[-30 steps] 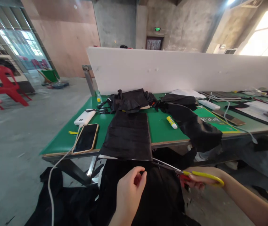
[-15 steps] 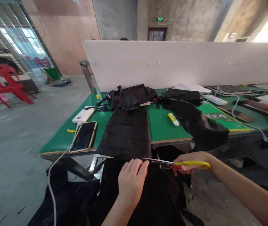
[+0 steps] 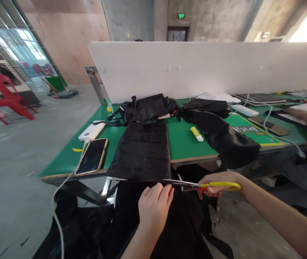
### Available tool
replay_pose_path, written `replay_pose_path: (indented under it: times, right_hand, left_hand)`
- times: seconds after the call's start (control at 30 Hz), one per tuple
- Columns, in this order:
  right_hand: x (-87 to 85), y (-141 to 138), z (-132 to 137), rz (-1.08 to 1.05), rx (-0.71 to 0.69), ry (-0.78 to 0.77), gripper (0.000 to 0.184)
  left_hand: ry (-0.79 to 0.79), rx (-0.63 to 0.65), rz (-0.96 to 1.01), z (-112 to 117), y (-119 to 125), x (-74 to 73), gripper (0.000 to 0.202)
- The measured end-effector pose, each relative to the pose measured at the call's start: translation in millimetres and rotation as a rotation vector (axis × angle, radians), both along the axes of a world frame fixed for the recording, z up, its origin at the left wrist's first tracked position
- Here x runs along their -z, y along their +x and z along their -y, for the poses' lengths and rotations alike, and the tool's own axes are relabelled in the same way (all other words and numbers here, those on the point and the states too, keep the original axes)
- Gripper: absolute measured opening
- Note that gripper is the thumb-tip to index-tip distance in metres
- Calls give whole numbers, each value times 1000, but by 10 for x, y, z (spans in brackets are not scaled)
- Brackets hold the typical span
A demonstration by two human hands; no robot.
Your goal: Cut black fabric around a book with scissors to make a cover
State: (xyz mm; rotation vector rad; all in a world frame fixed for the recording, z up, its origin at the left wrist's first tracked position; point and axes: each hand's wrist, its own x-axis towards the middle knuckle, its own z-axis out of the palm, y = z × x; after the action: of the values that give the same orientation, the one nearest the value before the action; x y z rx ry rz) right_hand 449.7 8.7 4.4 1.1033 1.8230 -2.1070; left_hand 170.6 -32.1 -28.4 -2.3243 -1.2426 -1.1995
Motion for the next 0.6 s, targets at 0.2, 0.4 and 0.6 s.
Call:
replay_pose_path:
  times: [0.2, 0.4, 0.6]
  right_hand:
    - [46, 50, -34, -25, -33, 31, 66]
    - [102, 53, -70, -85, -38, -22, 61]
    - [74, -9, -79, -69, 41, -69, 56]
  left_hand:
    - [-23, -42, 25, -25, 79, 25, 6]
    - [11, 44, 102, 67, 107, -20, 8]
    - [-3, 112, 133, 258, 49, -57, 12]
